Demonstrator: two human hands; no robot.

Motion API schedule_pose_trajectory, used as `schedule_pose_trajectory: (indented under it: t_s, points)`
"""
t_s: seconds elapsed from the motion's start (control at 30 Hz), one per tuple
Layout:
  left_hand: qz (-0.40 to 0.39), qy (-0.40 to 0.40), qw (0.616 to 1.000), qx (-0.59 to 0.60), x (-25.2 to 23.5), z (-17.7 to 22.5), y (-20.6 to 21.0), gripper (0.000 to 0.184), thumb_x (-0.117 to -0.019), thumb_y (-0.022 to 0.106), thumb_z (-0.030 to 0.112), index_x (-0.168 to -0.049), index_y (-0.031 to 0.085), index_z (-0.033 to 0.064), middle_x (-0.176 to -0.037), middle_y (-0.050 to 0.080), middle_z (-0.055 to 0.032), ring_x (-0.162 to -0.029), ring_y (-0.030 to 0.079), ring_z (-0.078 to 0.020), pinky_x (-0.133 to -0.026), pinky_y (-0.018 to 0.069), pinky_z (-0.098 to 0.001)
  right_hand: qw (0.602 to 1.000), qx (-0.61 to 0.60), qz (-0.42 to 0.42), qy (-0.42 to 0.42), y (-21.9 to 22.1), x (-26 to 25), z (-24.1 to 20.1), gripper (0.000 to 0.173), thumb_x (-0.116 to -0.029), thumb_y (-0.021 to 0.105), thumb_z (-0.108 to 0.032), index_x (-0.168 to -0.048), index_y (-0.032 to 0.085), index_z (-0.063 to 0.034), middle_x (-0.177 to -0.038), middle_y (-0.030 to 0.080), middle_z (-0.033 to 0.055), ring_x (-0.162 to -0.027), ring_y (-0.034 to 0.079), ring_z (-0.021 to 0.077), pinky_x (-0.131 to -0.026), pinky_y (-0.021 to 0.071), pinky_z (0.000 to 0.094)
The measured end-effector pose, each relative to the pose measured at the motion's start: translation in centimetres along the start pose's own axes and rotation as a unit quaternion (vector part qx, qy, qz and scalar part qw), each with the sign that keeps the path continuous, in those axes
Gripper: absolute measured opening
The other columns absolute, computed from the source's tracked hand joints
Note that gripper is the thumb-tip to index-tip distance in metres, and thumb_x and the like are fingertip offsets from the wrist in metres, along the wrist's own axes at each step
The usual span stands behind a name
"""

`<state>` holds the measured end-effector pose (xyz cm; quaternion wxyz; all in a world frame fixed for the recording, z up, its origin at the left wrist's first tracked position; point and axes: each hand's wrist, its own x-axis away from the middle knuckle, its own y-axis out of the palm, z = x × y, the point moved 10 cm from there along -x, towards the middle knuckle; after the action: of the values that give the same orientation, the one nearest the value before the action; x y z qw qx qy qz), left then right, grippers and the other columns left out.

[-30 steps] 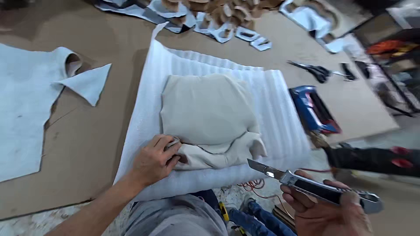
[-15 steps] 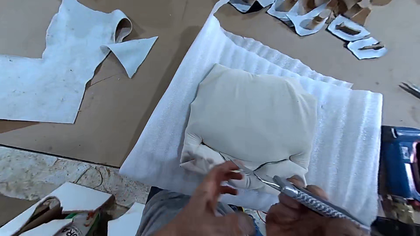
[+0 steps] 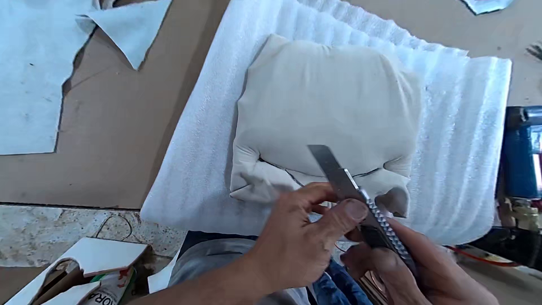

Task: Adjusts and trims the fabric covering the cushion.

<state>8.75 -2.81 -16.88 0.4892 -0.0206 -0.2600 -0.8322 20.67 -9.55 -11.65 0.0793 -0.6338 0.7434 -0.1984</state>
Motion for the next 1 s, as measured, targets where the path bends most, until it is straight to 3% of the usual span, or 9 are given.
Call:
schedule_pose_trajectory:
  t_s: [0.07, 0.17, 0.23, 0.3, 0.37, 0.4, 0.47, 0.57, 1.0]
  points:
    - [0.005, 0.018, 0.996, -0.091, 1.1, -0.3, -1.5, 0.027, -0.1041, 0.06, 0.028, -0.114, 0.075, 0.0078, -0.109, 0.073, -0.0001, -0.1, 0.069, -0.0096, -0.088, 0.0592, -0.0295, 0.998, 0.044, -0.05, 0.011, 0.2, -0.5, 0.8, 0.037, -0.1052, 0.057, -0.038, -0.122, 0.068, -0.0074, -0.096, 0.073, 0.0016, -0.08, 0.069, 0.0046, -0.069, 0.0605, 0.0248]
    - [0.033, 0.084, 0.948, -0.306, 3.3, -0.4, -3.6, 0.035, -0.1053, 0.055, 0.037, -0.112, 0.075, 0.0094, -0.109, 0.074, 0.0006, -0.099, 0.069, -0.0065, -0.085, 0.0599, -0.0283, 0.992, -0.021, -0.103, 0.063, 1.7, -0.5, 2.0, 0.032, -0.1062, 0.049, -0.036, -0.117, 0.057, -0.0072, -0.091, 0.071, -0.001, -0.068, 0.068, 0.0056, -0.056, 0.0589, 0.0236]
    - [0.119, 0.205, 0.853, -0.466, 4.7, 1.7, -5.7, 0.025, -0.1031, 0.057, 0.027, -0.105, 0.077, 0.0102, -0.107, 0.074, 0.0001, -0.101, 0.069, -0.0065, -0.085, 0.0591, -0.0251, 0.99, -0.08, -0.091, 0.077, 2.2, -0.7, 2.4, 0.024, -0.1065, 0.048, -0.036, -0.118, 0.05, -0.0149, -0.094, 0.075, -0.0025, -0.069, 0.072, 0.0097, -0.054, 0.0604, 0.0253]
    - [0.159, 0.283, 0.746, -0.581, 4.9, 2.9, -6.7, 0.025, -0.1007, 0.06, 0.024, -0.113, 0.075, 0.0088, -0.122, 0.071, -0.006, -0.121, 0.062, -0.0184, -0.102, 0.0505, -0.0342, 0.995, -0.039, -0.071, 0.06, 2.5, -1.1, 2.5, 0.026, -0.1059, 0.049, -0.037, -0.122, 0.046, -0.0161, -0.092, 0.074, -0.004, -0.068, 0.071, 0.0083, -0.052, 0.0597, 0.0247]
    - [0.128, 0.305, 0.687, -0.648, 3.7, 2.3, -6.9, 0.034, -0.1016, 0.059, 0.023, -0.128, 0.07, 0.0055, -0.141, 0.063, -0.0121, -0.139, 0.052, -0.0299, -0.115, 0.0414, -0.0452, 0.996, 0.072, -0.052, 0.011, 3.3, -1.7, 2.5, 0.043, -0.1052, 0.052, -0.038, -0.139, 0.046, -0.0119, -0.083, 0.068, -0.0021, -0.061, 0.065, 0.0053, -0.048, 0.0566, 0.0251]
    - [0.11, 0.313, 0.675, -0.659, 3.3, 1.7, -7.1, 0.034, -0.1019, 0.058, 0.021, -0.13, 0.069, 0.0045, -0.142, 0.062, -0.0132, -0.14, 0.051, -0.031, -0.117, 0.0407, -0.0462, 0.99, 0.136, -0.041, -0.025, 3.7, -2.0, 2.3, 0.052, -0.1054, 0.053, -0.04, -0.148, 0.045, -0.0112, -0.081, 0.067, -0.0002, -0.06, 0.063, 0.0049, -0.048, 0.0555, 0.0252]
    - [0.098, 0.333, 0.667, -0.66, 3.3, 1.0, -7.5, 0.031, -0.1002, 0.059, 0.012, -0.127, 0.071, 0.004, -0.138, 0.065, -0.0139, -0.137, 0.055, -0.0302, -0.117, 0.0429, -0.0444, 0.965, 0.239, -0.016, -0.107, 4.6, -2.3, 1.8, 0.051, -0.1057, 0.055, -0.038, -0.149, 0.052, -0.0123, -0.084, 0.07, 0.0048, -0.063, 0.064, 0.0055, -0.05, 0.0532, 0.0236]
    - [0.105, 0.332, 0.66, -0.665, 3.7, 0.6, -7.6, 0.029, -0.0986, 0.06, 0.007, -0.125, 0.072, 0.0036, -0.136, 0.067, -0.0138, -0.137, 0.056, -0.0297, -0.118, 0.0435, -0.0431, 0.932, 0.325, -0.016, -0.158, 5.5, -2.5, 1.2, 0.04, -0.1043, 0.055, -0.028, -0.14, 0.064, -0.0127, -0.086, 0.07, 0.0087, -0.066, 0.062, 0.0091, -0.052, 0.0458, 0.0236]
    - [0.109, 0.339, 0.675, -0.646, 3.4, 0.8, -7.8, 0.028, -0.0976, 0.058, 0.007, -0.12, 0.075, 0.0039, -0.131, 0.071, -0.0117, -0.134, 0.059, -0.0291, -0.116, 0.0454, -0.0418, 0.899, 0.407, -0.046, -0.154, 7.3, -3.1, -0.4, 0.037, -0.1036, 0.052, -0.02, -0.137, 0.068, -0.0139, -0.081, 0.066, 0.0096, -0.061, 0.058, 0.0135, -0.047, 0.0393, 0.0268]
